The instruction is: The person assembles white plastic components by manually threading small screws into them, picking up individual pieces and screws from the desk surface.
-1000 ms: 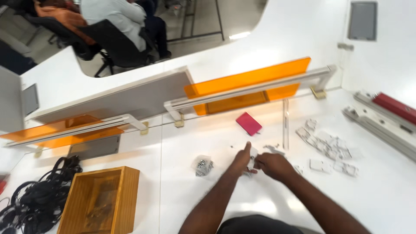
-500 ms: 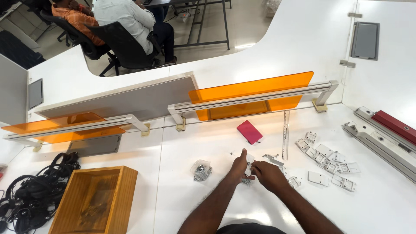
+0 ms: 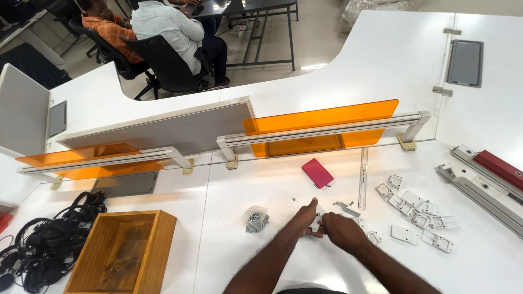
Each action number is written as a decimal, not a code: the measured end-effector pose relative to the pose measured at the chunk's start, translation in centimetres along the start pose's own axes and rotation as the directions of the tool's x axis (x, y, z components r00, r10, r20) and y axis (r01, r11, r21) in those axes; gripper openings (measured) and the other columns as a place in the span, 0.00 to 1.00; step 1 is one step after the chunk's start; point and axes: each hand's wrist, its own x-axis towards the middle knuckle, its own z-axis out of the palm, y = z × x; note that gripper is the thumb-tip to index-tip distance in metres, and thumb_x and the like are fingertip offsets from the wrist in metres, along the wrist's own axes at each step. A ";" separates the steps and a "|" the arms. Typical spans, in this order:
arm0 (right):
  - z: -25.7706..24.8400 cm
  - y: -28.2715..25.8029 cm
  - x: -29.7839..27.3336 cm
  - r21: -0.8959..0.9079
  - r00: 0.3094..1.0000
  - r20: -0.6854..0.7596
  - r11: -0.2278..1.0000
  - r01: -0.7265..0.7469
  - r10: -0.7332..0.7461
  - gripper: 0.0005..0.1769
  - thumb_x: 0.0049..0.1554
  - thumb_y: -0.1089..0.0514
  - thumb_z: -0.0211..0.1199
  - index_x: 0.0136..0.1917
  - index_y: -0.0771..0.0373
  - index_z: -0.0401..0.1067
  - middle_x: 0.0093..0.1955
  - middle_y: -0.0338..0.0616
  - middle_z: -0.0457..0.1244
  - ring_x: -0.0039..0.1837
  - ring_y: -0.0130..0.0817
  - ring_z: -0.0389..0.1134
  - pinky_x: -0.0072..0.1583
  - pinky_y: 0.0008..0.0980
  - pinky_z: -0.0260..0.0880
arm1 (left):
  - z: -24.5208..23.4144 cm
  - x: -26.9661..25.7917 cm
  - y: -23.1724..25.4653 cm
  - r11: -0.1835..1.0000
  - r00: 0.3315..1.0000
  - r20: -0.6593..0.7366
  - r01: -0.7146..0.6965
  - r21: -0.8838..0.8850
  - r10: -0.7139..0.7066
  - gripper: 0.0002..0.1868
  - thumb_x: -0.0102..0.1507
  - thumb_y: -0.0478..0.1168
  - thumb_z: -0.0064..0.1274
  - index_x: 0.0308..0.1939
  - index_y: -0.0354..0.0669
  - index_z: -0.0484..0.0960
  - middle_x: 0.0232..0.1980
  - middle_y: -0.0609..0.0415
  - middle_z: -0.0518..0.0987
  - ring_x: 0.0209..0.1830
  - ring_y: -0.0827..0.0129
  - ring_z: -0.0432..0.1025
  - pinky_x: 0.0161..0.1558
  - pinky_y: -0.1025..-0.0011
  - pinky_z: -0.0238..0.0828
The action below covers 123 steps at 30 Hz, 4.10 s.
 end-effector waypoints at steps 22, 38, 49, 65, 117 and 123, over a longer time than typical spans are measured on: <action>1.7 -0.1 -1.7 -0.014 0.994 -0.065 0.996 -0.091 0.090 0.14 0.63 0.48 0.55 0.47 0.61 0.70 0.40 0.46 0.65 0.46 0.45 0.68 0.49 0.46 0.68 | 0.6 -2.2 -0.3 0.950 0.996 0.030 -0.085 0.299 0.080 0.40 0.72 0.69 0.22 0.48 0.39 0.80 0.32 0.54 0.76 0.23 0.72 0.70 0.24 0.70 0.70; 7.0 4.3 -0.8 0.526 0.963 -0.061 0.828 -0.193 0.263 0.31 0.65 0.40 0.40 0.36 0.63 0.72 0.32 0.44 0.65 0.37 0.41 0.67 0.44 0.41 0.68 | 1.9 -4.5 -0.7 0.876 0.940 -0.017 -0.312 0.367 0.341 0.38 0.70 0.69 0.28 0.50 0.39 0.80 0.40 0.58 0.81 0.27 0.72 0.74 0.23 0.71 0.72; 3.7 3.2 -1.6 0.566 0.920 -0.006 0.760 -0.320 0.391 0.43 0.67 0.30 0.37 0.39 0.65 0.79 0.32 0.41 0.67 0.38 0.34 0.69 0.47 0.36 0.69 | 2.1 -1.6 -1.8 0.960 0.968 -0.064 -0.231 0.157 0.243 0.41 0.71 0.70 0.26 0.48 0.35 0.78 0.34 0.48 0.77 0.27 0.67 0.74 0.21 0.69 0.73; 3.2 1.4 -1.4 0.108 0.941 -0.084 0.942 -0.319 0.329 0.20 0.68 0.44 0.51 0.45 0.55 0.77 0.42 0.44 0.71 0.47 0.44 0.72 0.52 0.44 0.71 | 1.3 -1.0 -2.0 0.956 0.970 -0.078 -0.213 0.200 0.232 0.41 0.70 0.71 0.24 0.49 0.38 0.79 0.37 0.53 0.79 0.28 0.68 0.75 0.21 0.69 0.74; 1.7 -2.8 -3.9 0.156 0.953 -0.218 0.971 -0.179 0.211 0.12 0.58 0.51 0.61 0.55 0.50 0.76 0.45 0.38 0.70 0.46 0.41 0.74 0.48 0.40 0.74 | -0.2 -2.1 -3.9 0.983 0.989 -0.022 -0.140 0.117 0.143 0.39 0.71 0.69 0.28 0.49 0.37 0.80 0.34 0.53 0.80 0.23 0.72 0.73 0.19 0.71 0.70; 4.4 -1.3 -3.0 0.368 0.875 -0.032 0.820 -0.439 0.483 0.18 0.64 0.45 0.52 0.47 0.58 0.75 0.41 0.46 0.69 0.44 0.46 0.72 0.48 0.44 0.71 | 0.6 -3.0 -3.3 0.949 0.966 0.036 -0.260 0.178 0.258 0.40 0.71 0.70 0.26 0.50 0.40 0.82 0.36 0.55 0.79 0.24 0.75 0.71 0.20 0.74 0.68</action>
